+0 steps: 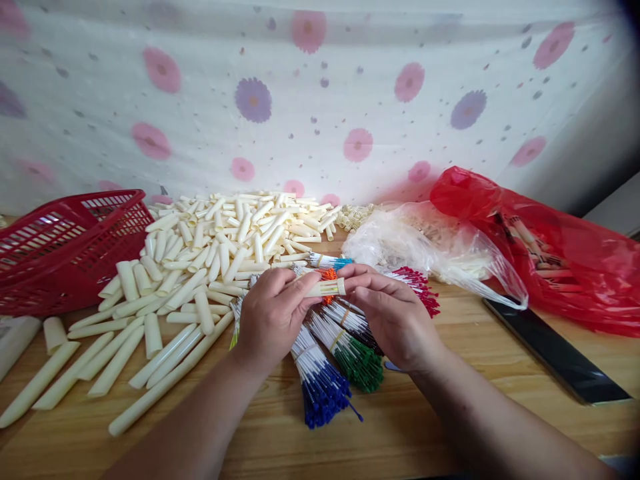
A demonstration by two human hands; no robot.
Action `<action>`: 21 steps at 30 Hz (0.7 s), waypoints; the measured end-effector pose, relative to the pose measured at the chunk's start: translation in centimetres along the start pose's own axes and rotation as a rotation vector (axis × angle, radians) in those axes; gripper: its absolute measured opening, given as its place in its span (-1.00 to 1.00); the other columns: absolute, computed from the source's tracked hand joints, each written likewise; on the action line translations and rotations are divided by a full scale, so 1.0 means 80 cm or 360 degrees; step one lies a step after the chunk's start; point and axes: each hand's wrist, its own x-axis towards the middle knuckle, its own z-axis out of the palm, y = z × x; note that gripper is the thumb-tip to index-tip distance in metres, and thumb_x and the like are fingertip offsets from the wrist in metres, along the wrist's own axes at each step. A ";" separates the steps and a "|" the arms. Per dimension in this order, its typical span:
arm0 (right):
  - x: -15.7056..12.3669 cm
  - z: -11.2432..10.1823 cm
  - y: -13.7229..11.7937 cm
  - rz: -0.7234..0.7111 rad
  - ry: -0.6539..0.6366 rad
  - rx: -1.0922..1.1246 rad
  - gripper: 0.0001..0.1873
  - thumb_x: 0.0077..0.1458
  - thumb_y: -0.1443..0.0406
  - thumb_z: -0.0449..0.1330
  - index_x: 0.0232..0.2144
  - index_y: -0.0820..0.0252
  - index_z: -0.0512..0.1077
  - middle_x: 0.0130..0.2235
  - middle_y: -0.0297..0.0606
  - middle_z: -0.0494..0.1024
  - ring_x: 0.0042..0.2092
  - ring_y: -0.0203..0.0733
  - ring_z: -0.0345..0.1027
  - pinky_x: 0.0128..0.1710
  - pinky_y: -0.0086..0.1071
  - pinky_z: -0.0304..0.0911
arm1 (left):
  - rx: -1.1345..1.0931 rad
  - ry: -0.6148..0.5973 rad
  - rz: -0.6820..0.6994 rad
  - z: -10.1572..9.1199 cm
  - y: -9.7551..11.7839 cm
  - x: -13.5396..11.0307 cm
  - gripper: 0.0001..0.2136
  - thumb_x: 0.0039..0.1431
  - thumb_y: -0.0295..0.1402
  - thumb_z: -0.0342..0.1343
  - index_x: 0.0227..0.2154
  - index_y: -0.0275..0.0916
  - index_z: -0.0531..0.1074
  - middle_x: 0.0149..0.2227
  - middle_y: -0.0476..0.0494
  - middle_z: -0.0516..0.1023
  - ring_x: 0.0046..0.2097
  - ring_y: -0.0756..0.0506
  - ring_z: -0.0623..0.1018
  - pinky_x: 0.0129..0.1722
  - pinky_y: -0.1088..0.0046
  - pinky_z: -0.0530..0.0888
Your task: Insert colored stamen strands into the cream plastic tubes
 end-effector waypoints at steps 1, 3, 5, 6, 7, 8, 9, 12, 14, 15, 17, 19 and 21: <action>0.001 -0.002 0.000 -0.0012 -0.0055 0.0003 -0.86 0.03 0.26 0.20 -0.38 0.17 0.53 -0.09 -0.18 0.45 -0.01 -0.11 0.34 0.04 -0.09 0.23 | -0.0068 -0.0015 -0.0053 0.000 -0.002 0.001 -0.75 0.18 -0.27 0.10 -0.10 -0.16 0.50 -0.31 -0.13 0.43 -0.27 -0.07 0.44 -0.26 0.42 0.38; 0.004 -0.008 0.004 -0.0085 -0.0082 -0.0107 -0.81 0.09 0.23 0.15 -0.29 0.14 0.52 -0.02 -0.17 0.43 0.04 -0.10 0.32 0.02 -0.11 0.26 | -0.0291 -0.0049 -0.0262 0.001 -0.007 0.004 -0.76 0.18 -0.25 0.09 -0.13 -0.17 0.51 -0.30 -0.11 0.44 -0.25 -0.07 0.44 -0.24 0.41 0.38; 0.011 -0.012 0.010 -0.0190 0.0025 -0.0362 -0.78 0.13 0.21 0.12 -0.23 0.12 0.50 -0.01 -0.18 0.42 0.04 -0.13 0.31 -0.03 -0.18 0.29 | -0.0644 0.0017 -0.0649 0.003 -0.017 0.009 -0.74 0.20 -0.20 0.06 -0.16 -0.21 0.50 -0.39 -0.06 0.41 -0.34 -0.03 0.41 -0.33 0.47 0.38; 0.015 -0.012 0.014 -0.0227 0.0077 -0.0545 -0.79 0.13 0.22 0.12 -0.23 0.13 0.49 -0.05 -0.18 0.43 0.00 -0.15 0.33 -0.06 -0.21 0.29 | -0.0864 0.0132 -0.0883 0.004 -0.024 0.012 -0.71 0.22 -0.17 0.02 -0.16 -0.22 0.48 -0.47 0.00 0.34 -0.43 0.01 0.36 -0.43 0.52 0.34; 0.020 -0.009 0.016 -0.0246 0.0074 -0.0758 -0.80 0.12 0.23 0.13 -0.25 0.16 0.50 -0.11 -0.18 0.46 -0.05 -0.17 0.35 -0.09 -0.25 0.29 | -0.1094 0.0269 -0.1087 0.004 -0.031 0.015 -0.67 0.23 -0.13 -0.03 -0.15 -0.23 0.47 -0.54 0.04 0.27 -0.50 0.04 0.30 -0.51 0.55 0.29; 0.025 -0.004 0.018 -0.0248 -0.0008 -0.0995 -0.82 0.11 0.26 0.13 -0.28 0.19 0.50 -0.19 -0.20 0.48 -0.10 -0.19 0.36 -0.11 -0.27 0.28 | -0.1308 0.0381 -0.1231 0.004 -0.038 0.017 -0.66 0.22 -0.10 -0.03 -0.14 -0.24 0.46 -0.56 0.07 0.23 -0.54 0.06 0.26 -0.56 0.57 0.24; 0.030 0.004 0.018 -0.0237 -0.0156 -0.1249 -0.84 0.10 0.30 0.13 -0.32 0.21 0.51 -0.26 -0.21 0.49 -0.15 -0.20 0.37 -0.12 -0.30 0.27 | -0.1455 0.0501 -0.1343 0.004 -0.044 0.020 -0.65 0.20 -0.09 0.00 -0.15 -0.25 0.45 -0.57 0.08 0.21 -0.57 0.08 0.24 -0.59 0.59 0.21; 0.044 0.037 0.017 -0.0175 -0.0650 -0.2029 -0.82 0.10 0.37 0.10 -0.37 0.22 0.52 -0.32 -0.22 0.52 -0.19 -0.23 0.37 -0.14 -0.39 0.23 | -0.1705 0.0598 -0.1482 0.002 -0.059 0.023 -0.63 0.10 -0.07 0.09 -0.18 -0.26 0.47 -0.57 0.09 0.22 -0.59 0.11 0.23 -0.63 0.62 0.19; 0.050 0.062 0.019 -0.0126 -0.0738 -0.2368 -0.79 0.11 0.36 0.07 -0.36 0.20 0.53 -0.29 -0.20 0.54 -0.19 -0.21 0.39 -0.16 -0.40 0.23 | -0.1757 0.0513 -0.1507 0.003 -0.065 0.022 -0.62 0.06 -0.06 0.12 -0.19 -0.26 0.48 -0.58 0.10 0.22 -0.60 0.12 0.23 -0.63 0.64 0.19; 0.053 0.073 0.022 -0.0106 -0.0733 -0.2463 -0.77 0.12 0.34 0.06 -0.35 0.20 0.53 -0.28 -0.17 0.55 -0.18 -0.18 0.40 -0.17 -0.38 0.23 | -0.1752 0.0477 -0.1514 0.004 -0.068 0.021 -0.62 0.06 -0.06 0.12 -0.18 -0.26 0.48 -0.57 0.10 0.22 -0.59 0.12 0.23 -0.63 0.64 0.20; 0.057 0.092 0.030 -0.0079 -0.0714 -0.2553 -0.75 0.13 0.28 0.05 -0.34 0.19 0.54 -0.25 -0.13 0.56 -0.16 -0.12 0.41 -0.16 -0.34 0.24 | -0.1716 0.0429 -0.1534 0.008 -0.072 0.018 -0.60 0.07 -0.06 0.10 -0.16 -0.26 0.47 -0.57 0.11 0.21 -0.59 0.12 0.23 -0.61 0.65 0.22; 0.062 0.105 0.040 -0.0050 -0.0698 -0.2644 -0.72 0.13 0.23 0.05 -0.34 0.19 0.54 -0.22 -0.09 0.56 -0.14 -0.07 0.41 -0.17 -0.30 0.26 | -0.1680 0.0401 -0.1545 0.012 -0.076 0.016 -0.57 0.08 -0.04 0.07 -0.14 -0.27 0.46 -0.57 0.11 0.21 -0.59 0.12 0.23 -0.59 0.64 0.23; 0.066 0.114 0.049 -0.0010 -0.0672 -0.2734 -0.72 0.12 0.24 0.05 -0.33 0.22 0.53 -0.21 -0.06 0.57 -0.14 -0.02 0.42 -0.19 -0.28 0.27 | -0.1657 0.0359 -0.1538 0.016 -0.080 0.013 -0.55 0.07 -0.02 0.06 -0.14 -0.28 0.46 -0.57 0.11 0.21 -0.59 0.11 0.25 -0.58 0.62 0.24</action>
